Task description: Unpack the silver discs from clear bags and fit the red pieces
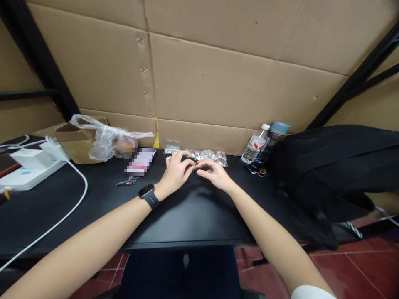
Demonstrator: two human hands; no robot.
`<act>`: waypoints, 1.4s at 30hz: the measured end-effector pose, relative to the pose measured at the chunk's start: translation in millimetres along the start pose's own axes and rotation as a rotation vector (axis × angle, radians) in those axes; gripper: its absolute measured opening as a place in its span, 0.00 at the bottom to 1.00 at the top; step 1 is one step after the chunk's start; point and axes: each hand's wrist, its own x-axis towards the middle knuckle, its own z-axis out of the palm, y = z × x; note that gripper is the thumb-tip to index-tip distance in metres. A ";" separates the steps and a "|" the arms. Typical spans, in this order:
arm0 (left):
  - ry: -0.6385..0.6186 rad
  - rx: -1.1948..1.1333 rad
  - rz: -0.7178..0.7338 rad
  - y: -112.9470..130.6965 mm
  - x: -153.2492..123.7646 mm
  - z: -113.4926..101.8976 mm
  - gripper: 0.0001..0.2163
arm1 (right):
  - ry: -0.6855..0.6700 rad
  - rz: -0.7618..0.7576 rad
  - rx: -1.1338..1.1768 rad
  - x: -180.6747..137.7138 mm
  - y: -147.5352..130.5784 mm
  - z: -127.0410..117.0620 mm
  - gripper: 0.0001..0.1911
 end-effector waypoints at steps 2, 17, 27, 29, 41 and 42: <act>0.000 -0.002 -0.013 -0.7 0.0 0.4 0.09 | -0.033 -0.003 -0.018 -0.5 -0.4 -0.8 0.17; -0.054 0.006 -0.015 -2.9 4.1 -9.3 0.10 | -0.014 -0.043 -0.216 -0.2 2.8 0.4 0.15; -0.417 -0.041 0.162 -19.2 -0.5 0.6 0.15 | -0.062 -0.095 -0.412 -2.3 4.3 -10.0 0.07; -0.417 -0.003 0.150 -30.2 1.4 -1.0 0.14 | -0.095 -0.099 -0.459 -2.6 4.7 -12.4 0.06; -0.585 0.089 0.085 -86.6 8.1 -19.4 0.09 | -0.220 0.133 -0.726 -10.7 9.6 -74.6 0.21; -0.592 0.082 0.081 -86.6 8.2 -19.3 0.10 | -0.240 0.179 -0.741 -11.9 12.0 -79.9 0.24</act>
